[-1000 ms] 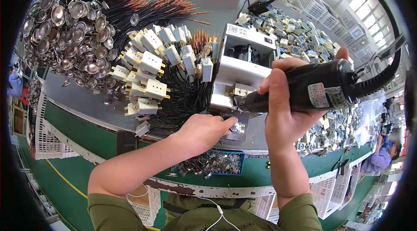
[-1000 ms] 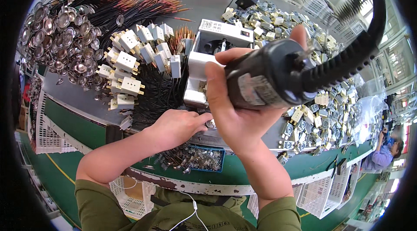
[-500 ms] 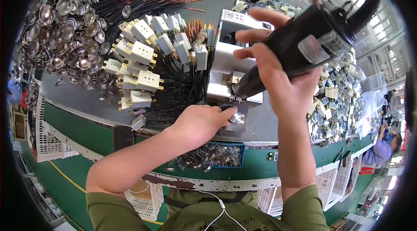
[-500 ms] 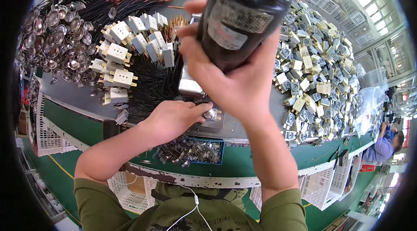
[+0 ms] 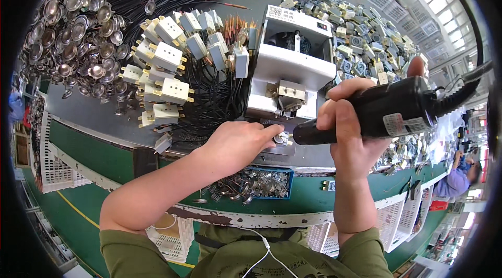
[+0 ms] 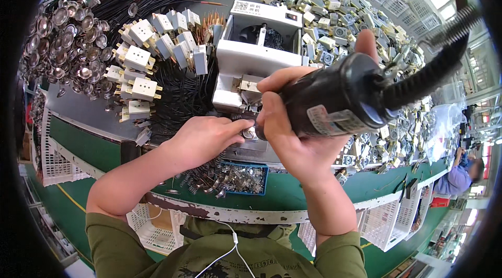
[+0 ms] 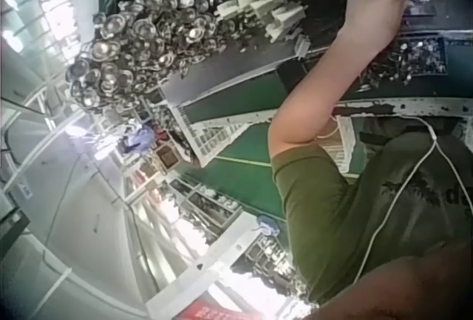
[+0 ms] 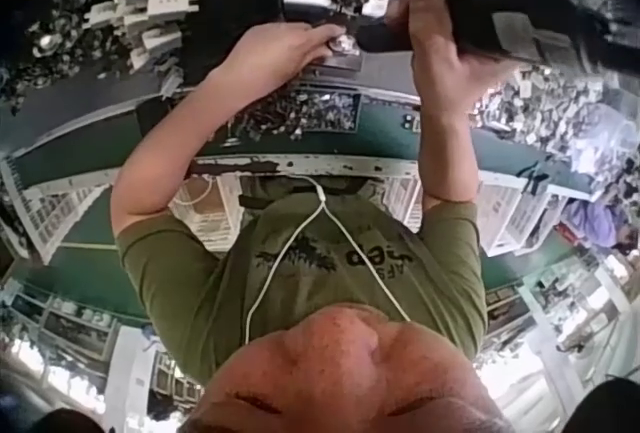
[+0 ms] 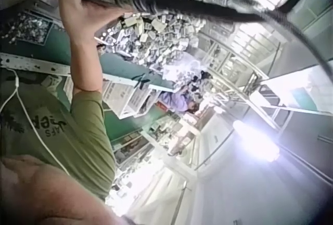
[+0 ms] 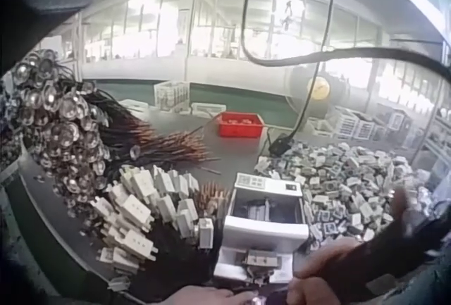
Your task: Assembling small electronic components using an electric screwdriver on an industrial production line.
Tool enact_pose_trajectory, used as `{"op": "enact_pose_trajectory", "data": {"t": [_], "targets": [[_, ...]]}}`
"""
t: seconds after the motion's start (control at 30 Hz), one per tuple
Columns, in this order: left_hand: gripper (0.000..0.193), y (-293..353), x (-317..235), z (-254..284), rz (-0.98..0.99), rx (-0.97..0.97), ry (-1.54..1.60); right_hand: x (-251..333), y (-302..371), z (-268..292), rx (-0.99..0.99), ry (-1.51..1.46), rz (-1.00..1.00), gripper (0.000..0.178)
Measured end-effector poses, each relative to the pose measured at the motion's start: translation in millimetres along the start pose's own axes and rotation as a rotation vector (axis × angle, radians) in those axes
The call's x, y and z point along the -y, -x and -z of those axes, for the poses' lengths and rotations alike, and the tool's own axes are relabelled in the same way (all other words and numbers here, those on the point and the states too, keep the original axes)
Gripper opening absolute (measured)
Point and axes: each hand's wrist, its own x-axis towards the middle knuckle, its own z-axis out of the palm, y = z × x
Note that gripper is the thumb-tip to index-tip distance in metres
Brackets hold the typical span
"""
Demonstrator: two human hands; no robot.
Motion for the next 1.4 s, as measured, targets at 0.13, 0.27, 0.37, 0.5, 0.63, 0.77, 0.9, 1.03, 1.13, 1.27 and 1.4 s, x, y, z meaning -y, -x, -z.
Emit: {"op": "enact_pose_trajectory", "data": {"t": [0.13, 0.27, 0.37, 0.5, 0.63, 0.77, 0.9, 1.03, 1.13, 1.27, 1.4], "targets": [[0.037, 0, -1, 1, 0.019, 0.015, 0.006, 1, 0, -1, 0.005, -0.030, -0.024, 0.098], [0.037, -1, -1, 1, 0.019, 0.011, 0.014, -6, 1, 1, 0.031, 0.000, 0.003, 0.098], [0.036, -1, -2, 2, 0.020, 0.014, 0.017, -6, 2, 1, 0.060, 0.021, 0.003, 0.098], [0.036, -1, -2, 3, 0.028, 0.030, 0.014, -9, -1, -2, 0.070, 0.014, -0.013, 0.100], [0.035, -2, 0, 1, 0.004, 0.018, 0.012, -1, 1, -10, 0.005, 0.026, -0.083, 0.103], [0.033, -2, -1, 2, -0.020, 0.012, 0.003, -1, 6, -14, -0.122, -0.025, -0.112, 0.106], [0.034, -1, 1, 1, -0.017, 0.024, -0.031, -3, 9, -17, -0.113, -0.079, -0.106, 0.105], [0.033, 0, 2, -3, -0.033, 0.008, -0.024, -11, 11, 1, 0.114, 0.147, 0.016, 0.104], [0.033, 0, 2, -6, -0.046, 0.000, -0.060, -12, 13, -2, 0.147, 0.194, 0.032, 0.103], [0.032, 1, 2, -11, -0.104, -0.109, -0.127, -2, 1, -9, 0.101, 0.059, -0.044, 0.103], [0.026, 2, -30, -8, -0.193, -0.317, -0.215, 24, -5, 6, 0.015, 0.113, 0.099, 0.097]]}}
